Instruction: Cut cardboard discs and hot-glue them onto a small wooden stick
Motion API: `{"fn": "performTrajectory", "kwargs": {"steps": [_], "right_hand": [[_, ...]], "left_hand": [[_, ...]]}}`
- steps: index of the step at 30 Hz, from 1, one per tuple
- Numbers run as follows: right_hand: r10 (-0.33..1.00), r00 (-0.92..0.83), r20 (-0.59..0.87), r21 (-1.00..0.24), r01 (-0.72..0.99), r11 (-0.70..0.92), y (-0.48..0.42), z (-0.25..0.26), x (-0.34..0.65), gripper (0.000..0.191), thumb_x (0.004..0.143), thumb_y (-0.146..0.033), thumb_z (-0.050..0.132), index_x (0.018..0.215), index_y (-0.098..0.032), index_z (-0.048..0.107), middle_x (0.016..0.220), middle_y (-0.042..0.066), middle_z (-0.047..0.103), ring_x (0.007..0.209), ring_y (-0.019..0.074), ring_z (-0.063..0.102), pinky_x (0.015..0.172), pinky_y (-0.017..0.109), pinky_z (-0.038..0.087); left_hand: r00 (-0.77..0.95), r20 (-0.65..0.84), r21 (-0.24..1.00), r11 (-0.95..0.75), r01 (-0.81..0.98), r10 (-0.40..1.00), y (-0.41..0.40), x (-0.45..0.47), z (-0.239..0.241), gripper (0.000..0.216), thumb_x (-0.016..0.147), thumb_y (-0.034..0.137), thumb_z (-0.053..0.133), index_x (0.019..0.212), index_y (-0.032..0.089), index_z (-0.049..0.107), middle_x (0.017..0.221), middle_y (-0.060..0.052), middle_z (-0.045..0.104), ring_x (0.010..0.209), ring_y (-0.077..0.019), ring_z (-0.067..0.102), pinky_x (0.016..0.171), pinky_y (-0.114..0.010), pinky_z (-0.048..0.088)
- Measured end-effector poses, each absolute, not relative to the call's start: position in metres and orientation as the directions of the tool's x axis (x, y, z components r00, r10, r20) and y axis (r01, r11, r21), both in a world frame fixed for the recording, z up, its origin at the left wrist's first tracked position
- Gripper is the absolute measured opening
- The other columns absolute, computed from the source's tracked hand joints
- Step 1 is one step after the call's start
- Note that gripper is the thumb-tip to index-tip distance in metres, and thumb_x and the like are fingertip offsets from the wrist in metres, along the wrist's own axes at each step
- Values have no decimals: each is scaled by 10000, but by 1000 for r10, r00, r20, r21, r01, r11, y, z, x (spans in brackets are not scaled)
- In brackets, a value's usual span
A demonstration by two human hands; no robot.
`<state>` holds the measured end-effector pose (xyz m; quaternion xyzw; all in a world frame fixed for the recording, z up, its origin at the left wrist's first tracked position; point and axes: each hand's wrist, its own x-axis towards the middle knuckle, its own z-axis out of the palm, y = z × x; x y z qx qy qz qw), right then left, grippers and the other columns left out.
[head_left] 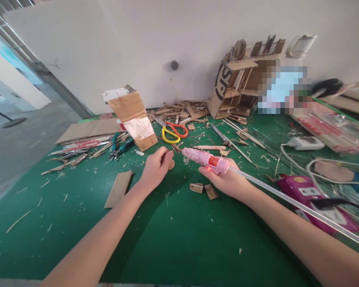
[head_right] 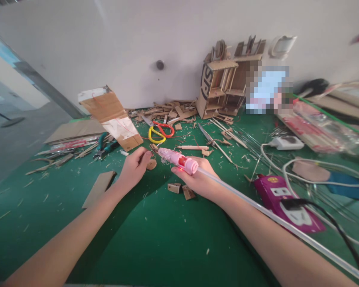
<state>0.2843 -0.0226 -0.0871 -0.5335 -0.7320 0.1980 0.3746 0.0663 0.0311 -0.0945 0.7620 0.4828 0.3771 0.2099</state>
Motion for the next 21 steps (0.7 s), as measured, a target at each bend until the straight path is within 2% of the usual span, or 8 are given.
{"fn": "performTrajectory", "kwargs": {"steps": [4,8,21], "right_hand": [[927,-151,343,-688,632,357,-22,-87,284,317,802,-402,543,581,-196,447,496,-40,419,450,96,395,460,243,301],[921,-171,351,-692,615,378,-22,-88,284,267,815,-390,542,640,-191,505,505,-45,435,464,97,403,480,239,323],[923,-157,352,-683,631,368,-22,-88,283,296,805,-401,537,604,-192,476,510,-33,450,457,98,414,472,239,317]], "left_hand": [[242,372,726,-444,526,896,31,67,-97,205,893,372,469,789,196,455,604,35,471,541,-106,454,520,-222,336],[238,373,749,-443,492,897,30,67,-97,147,900,336,456,844,200,447,620,37,493,530,-101,469,506,-214,332],[252,408,711,-478,515,878,30,66,-94,186,928,291,408,766,200,430,595,52,416,515,-89,392,513,-227,301]]}}
